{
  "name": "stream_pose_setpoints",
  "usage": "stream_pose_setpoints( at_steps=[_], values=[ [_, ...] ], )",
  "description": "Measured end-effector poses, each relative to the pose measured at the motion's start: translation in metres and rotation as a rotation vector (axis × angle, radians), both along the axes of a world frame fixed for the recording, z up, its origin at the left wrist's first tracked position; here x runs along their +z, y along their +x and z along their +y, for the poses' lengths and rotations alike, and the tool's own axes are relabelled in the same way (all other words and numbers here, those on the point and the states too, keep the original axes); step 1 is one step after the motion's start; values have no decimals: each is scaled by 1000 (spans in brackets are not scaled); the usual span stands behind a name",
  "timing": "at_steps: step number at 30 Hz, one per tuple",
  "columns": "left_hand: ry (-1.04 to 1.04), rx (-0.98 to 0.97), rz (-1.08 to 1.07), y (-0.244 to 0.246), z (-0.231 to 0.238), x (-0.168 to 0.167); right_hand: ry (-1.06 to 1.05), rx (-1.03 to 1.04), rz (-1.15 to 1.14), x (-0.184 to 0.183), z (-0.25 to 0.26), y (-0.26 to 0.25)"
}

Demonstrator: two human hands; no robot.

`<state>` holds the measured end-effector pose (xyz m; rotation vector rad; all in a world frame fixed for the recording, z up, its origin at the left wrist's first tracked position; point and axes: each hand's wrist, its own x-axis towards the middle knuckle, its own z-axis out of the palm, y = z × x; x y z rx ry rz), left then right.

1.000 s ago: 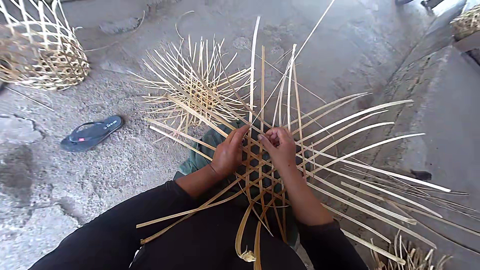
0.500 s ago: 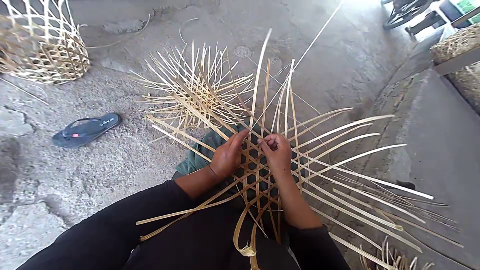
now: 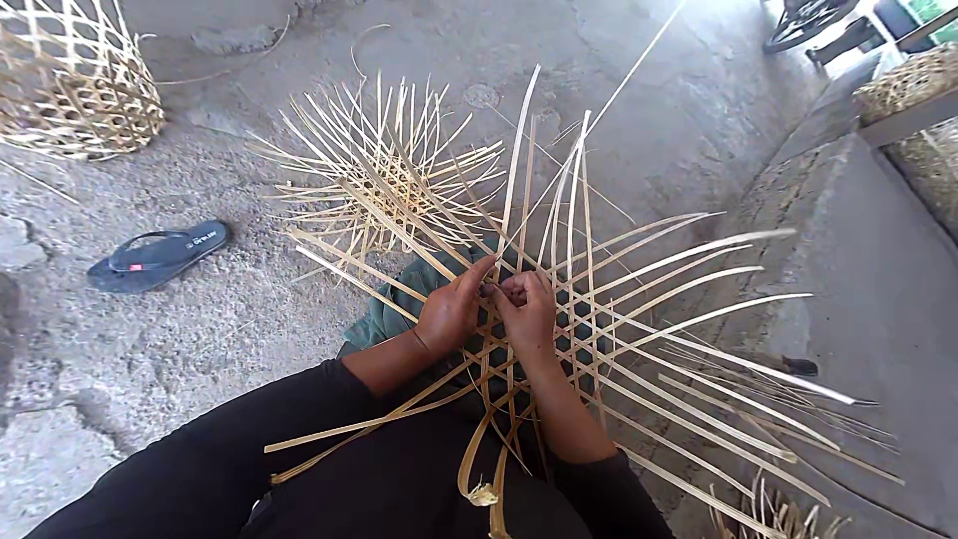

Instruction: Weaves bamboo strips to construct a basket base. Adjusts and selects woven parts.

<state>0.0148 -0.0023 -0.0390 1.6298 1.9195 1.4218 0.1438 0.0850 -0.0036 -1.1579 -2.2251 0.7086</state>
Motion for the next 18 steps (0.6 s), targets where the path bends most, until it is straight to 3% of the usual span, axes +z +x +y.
stream_pose_setpoints(
  at_steps=[2,6,9,11,13,16,18],
  values=[
    [-3,-4,-11,0,0,-1,-66,45,-89,12,5,1],
    [14,26,-16,-1,-1,-2,-263,173,-353,76,32,-11],
    [11,26,-12,-1,-2,-2,-238,269,-147,94,66,-38],
    [15,19,0,-1,-2,-3,-336,425,-13,88,89,-65],
    [22,15,30,-1,-2,-2,-464,608,-22,81,99,-90],
    [36,44,69,0,-4,0,-579,725,-405,106,73,-108],
    [80,84,82,3,-6,4,-606,505,-787,146,35,-125]
  ],
)
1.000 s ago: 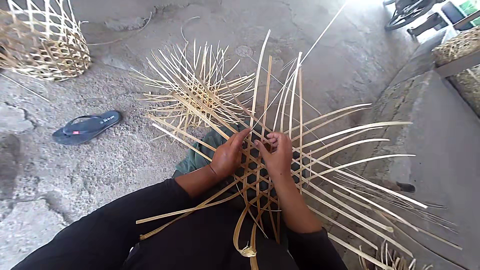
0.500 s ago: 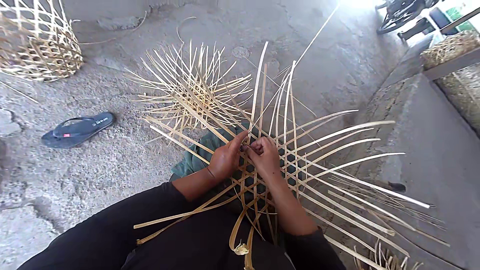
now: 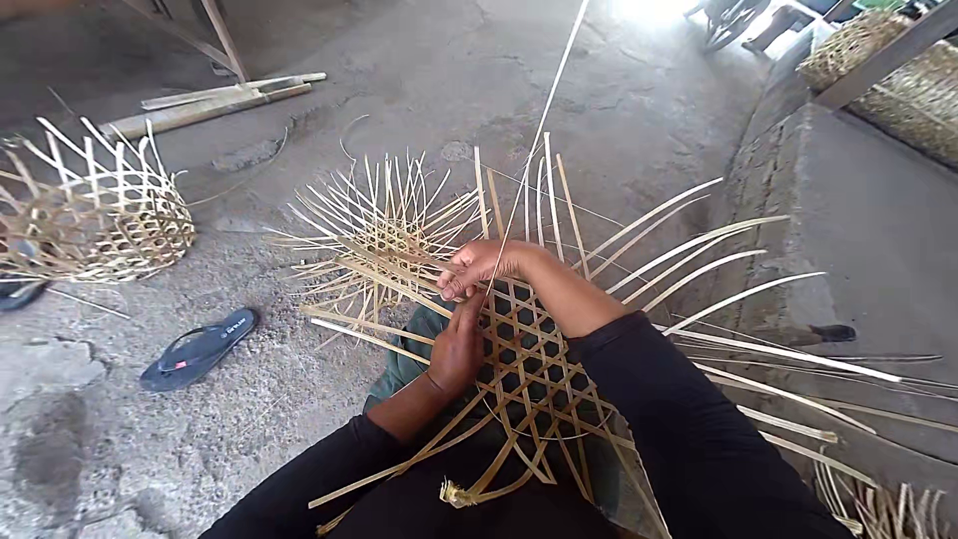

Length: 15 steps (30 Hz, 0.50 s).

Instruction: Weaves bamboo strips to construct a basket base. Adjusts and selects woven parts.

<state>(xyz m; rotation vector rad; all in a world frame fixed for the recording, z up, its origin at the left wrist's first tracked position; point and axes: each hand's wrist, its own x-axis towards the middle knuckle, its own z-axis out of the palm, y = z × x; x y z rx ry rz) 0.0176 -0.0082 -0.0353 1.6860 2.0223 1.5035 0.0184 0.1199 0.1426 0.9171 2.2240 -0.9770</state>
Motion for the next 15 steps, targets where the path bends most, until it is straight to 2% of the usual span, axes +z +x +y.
stream_pose_setpoints(
  at_steps=[1,3,5,8,9,11,13,15],
  values=[
    [18,8,6,0,0,1,-132,186,205,-28,28,9],
    [40,5,20,1,1,0,-306,188,414,-64,52,15],
    [44,-23,0,0,1,-1,-344,9,609,-71,46,33],
    [-25,-70,-130,-3,3,1,-451,-401,1082,-99,36,57],
    [-70,-86,-178,-5,6,2,-472,-444,1177,-102,35,62],
    [-152,-111,-228,-7,9,4,-320,-327,1214,-93,34,74],
    [-174,-111,-220,-8,9,3,-84,-70,1159,-68,32,83],
    [-133,-100,-205,-9,9,0,326,142,1146,-40,34,86]
  ],
)
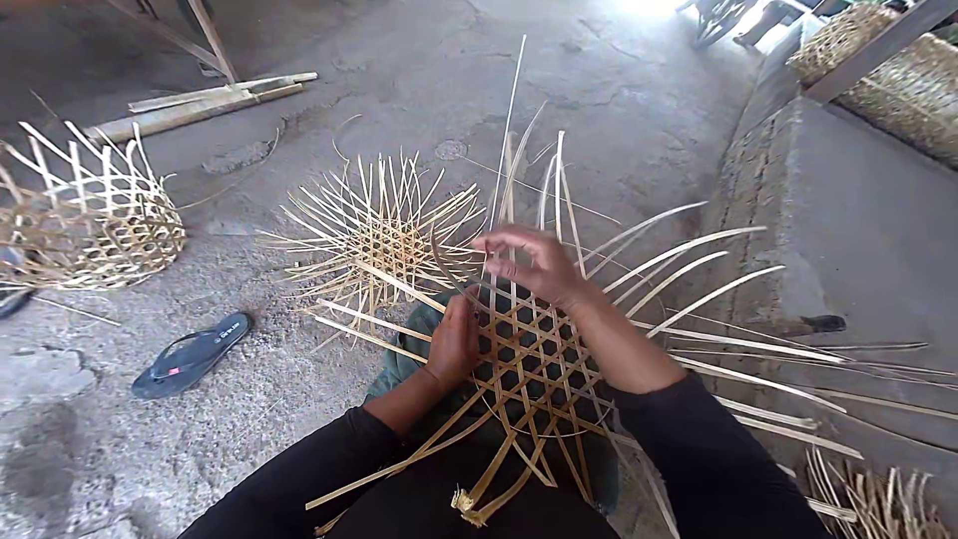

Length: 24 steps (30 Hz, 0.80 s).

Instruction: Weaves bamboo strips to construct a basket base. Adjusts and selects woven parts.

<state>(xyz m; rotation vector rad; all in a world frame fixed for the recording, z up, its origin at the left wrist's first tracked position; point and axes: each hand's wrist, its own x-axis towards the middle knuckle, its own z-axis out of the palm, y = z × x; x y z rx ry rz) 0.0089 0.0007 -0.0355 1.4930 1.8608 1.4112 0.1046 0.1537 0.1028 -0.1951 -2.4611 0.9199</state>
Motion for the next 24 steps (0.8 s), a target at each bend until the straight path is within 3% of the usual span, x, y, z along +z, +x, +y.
stream_pose_setpoints(
  at_steps=[2,4,7,10,14,20,24],
  values=[
    [45,13,19,0,-1,-1,456,-146,-41,30,6,0],
    [71,22,41,2,-3,-2,762,-216,-237,58,12,1],
    [49,40,62,3,-5,-1,930,-152,-375,83,18,3],
    [0,62,57,3,-2,3,1004,-144,-388,84,16,13],
    [-154,35,-24,-2,1,10,904,-384,-372,43,21,37],
    [-279,34,-68,-6,5,24,371,-684,-456,-15,21,72],
    [-308,0,-18,-12,5,30,154,-770,-400,-50,18,88]
  ],
)
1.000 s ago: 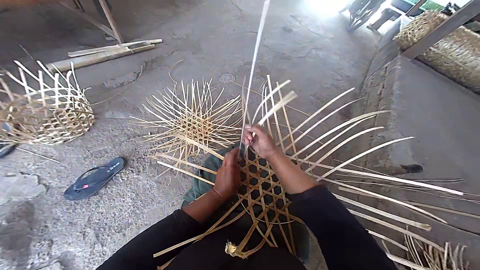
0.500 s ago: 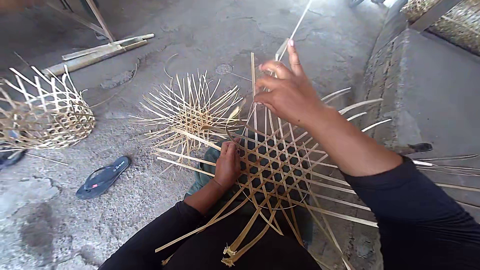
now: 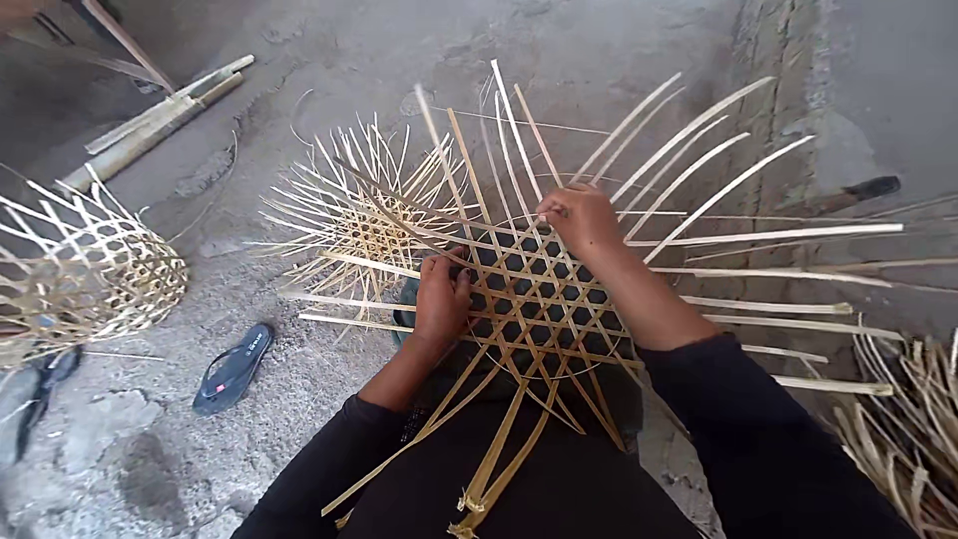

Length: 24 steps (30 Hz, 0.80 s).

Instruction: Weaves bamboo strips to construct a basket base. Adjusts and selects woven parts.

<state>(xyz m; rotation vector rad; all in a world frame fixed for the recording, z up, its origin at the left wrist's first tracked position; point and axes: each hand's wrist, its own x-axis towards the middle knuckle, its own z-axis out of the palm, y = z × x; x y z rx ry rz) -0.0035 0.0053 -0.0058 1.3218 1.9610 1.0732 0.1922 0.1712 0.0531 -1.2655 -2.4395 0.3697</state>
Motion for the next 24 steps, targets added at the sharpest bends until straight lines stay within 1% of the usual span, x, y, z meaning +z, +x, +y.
stream_pose_setpoints(
  at_steps=[2,5,7,10,14,18,24],
  values=[
    [-53,-61,69,-8,-3,14,-7,-32,66,-11,-3,2],
    [-110,-142,321,-23,-11,45,53,-50,150,-27,-8,7],
    [-154,-201,424,-31,-15,58,108,-40,201,-39,-10,11],
    [-199,-318,410,-30,-17,56,161,-22,262,-50,-12,16],
    [-203,-311,366,-19,-15,44,207,-26,286,-56,-13,15],
    [-253,-348,344,-19,-8,44,233,-36,299,-59,-16,15],
    [-315,-393,369,-18,3,48,303,-26,330,-63,-15,15]
  ],
)
